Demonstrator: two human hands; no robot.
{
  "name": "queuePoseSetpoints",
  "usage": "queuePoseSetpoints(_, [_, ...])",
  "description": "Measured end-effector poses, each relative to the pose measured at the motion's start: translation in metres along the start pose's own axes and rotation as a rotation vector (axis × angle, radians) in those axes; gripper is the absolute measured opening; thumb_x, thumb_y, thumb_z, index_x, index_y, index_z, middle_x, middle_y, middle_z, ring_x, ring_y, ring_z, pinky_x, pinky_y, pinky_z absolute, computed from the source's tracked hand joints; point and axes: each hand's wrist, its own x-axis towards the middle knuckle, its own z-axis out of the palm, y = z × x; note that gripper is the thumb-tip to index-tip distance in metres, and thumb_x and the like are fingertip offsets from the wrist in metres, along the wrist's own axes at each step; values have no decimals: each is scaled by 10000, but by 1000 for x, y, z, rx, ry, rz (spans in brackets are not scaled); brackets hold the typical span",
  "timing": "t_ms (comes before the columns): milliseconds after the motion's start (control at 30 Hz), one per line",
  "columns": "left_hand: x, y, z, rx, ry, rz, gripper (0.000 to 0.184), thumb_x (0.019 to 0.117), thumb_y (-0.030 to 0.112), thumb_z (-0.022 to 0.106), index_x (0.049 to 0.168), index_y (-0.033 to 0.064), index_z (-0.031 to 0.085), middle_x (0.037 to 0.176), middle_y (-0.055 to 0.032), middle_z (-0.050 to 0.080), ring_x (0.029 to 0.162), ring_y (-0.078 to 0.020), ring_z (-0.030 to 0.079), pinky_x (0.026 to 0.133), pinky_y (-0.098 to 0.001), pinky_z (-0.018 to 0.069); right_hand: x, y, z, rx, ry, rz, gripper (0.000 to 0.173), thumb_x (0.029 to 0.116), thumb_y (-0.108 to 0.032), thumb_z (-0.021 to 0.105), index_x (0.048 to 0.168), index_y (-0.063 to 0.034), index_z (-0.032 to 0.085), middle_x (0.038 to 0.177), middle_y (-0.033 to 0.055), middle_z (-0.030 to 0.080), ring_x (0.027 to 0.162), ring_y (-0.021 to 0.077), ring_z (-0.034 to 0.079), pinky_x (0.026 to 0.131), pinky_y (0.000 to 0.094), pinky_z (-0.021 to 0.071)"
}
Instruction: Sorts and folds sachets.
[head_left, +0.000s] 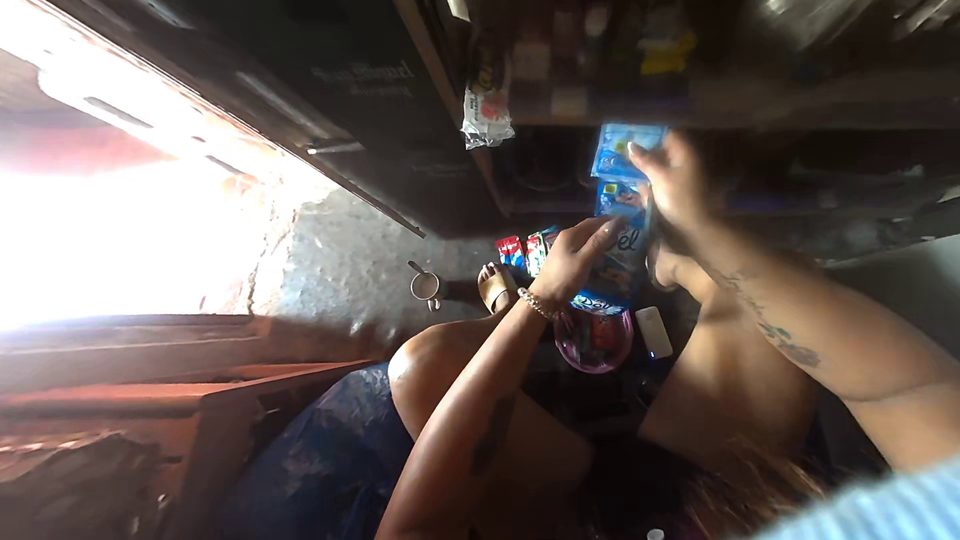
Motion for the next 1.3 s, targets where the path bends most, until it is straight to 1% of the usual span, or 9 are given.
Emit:
queuePoseSetpoints(167, [-1, 3, 15, 185, -83, 4, 569, 902, 215, 773, 1396, 5, 587, 1269, -196, 610, 1097, -226, 637, 958, -382, 541, -6, 0, 16, 39, 115, 9, 379, 1019, -175, 629, 1319, 38, 536, 1146, 125, 638, 940, 99, 645, 835, 261, 552])
queuePoseSetpoints(233, [-2, 4, 19, 153, -35, 9, 306, 934, 104, 724, 1202, -38, 682, 1139, -163, 667, 987, -170, 665, 905, -338, 558, -9, -1, 23, 116, 106, 23, 364, 1023, -173, 618, 1315, 27, 530, 1109, 113, 627, 851, 97, 626, 749, 258, 547])
queuePoseSetpoints(367, [-1, -2, 9, -102, 76, -55, 197, 1019, 81, 597, 1165, -38, 653, 982, -60, 724, 881, -66, 696, 853, -288, 590, -12, -20, 19, 277, -13, 192, 252, 1078, -255, 527, 1235, -59, 557, 1033, 20, 631, 893, 59, 638, 804, 236, 552])
queuePoseSetpoints(467, [-3, -4, -5, -231, 183, -93, 150, 1035, 55, 548, 1131, -13, 640, 972, -27, 705, 881, -57, 677, 842, -277, 578, -7, -27, 10, 200, -142, 270, 295, 1088, -350, 492, 1171, -100, 627, 868, -42, 638, 701, 6, 585, 605, 174, 477])
queuePoseSetpoints(600, [-7, -11, -22, -364, 254, -146, 182, 1049, 61, 507, 1197, 9, 601, 1011, -42, 699, 900, -102, 686, 836, -319, 588, -7, -20, -4, 153, -490, 183, 224, 1031, -130, 576, 1214, -38, 666, 1046, 11, 698, 920, 59, 652, 838, 248, 547])
queuePoseSetpoints(733, [-8, -14, -29, -412, 323, -204, 185, 1062, 77, 474, 1187, 31, 603, 983, -40, 693, 869, -112, 680, 803, -323, 586, -13, -18, -4, 105, -639, 153, 345, 855, 77, 725, 1185, 17, 648, 987, 66, 706, 837, 82, 685, 756, 227, 586])
queuePoseSetpoints(867, [-6, -17, -32, -384, 337, -184, 178, 1065, 115, 498, 1131, 37, 645, 874, -30, 684, 726, -99, 659, 662, -277, 581, -16, -13, -2, 115, -616, 98, 319, 812, 118, 744, 1105, 31, 652, 921, 76, 698, 771, 88, 684, 701, 233, 596])
queuePoseSetpoints(1033, [-7, -14, -31, -392, 342, -176, 341, 1112, 247, 399, 1175, 40, 662, 964, -54, 708, 860, -138, 695, 777, -350, 598, -16, -14, -1, 133, -481, 20, 321, 810, 112, 746, 1099, 13, 647, 929, 53, 702, 807, 77, 691, 730, 231, 600])
queuePoseSetpoints(1300, [-6, -16, -31, -339, 323, -180, 272, 1086, 180, 472, 1259, 51, 638, 1059, -65, 707, 914, -143, 695, 807, -366, 600, -15, -13, -1, 141, -417, -96, 306, 825, 94, 734, 1105, 7, 644, 945, 32, 712, 835, 57, 694, 772, 223, 598])
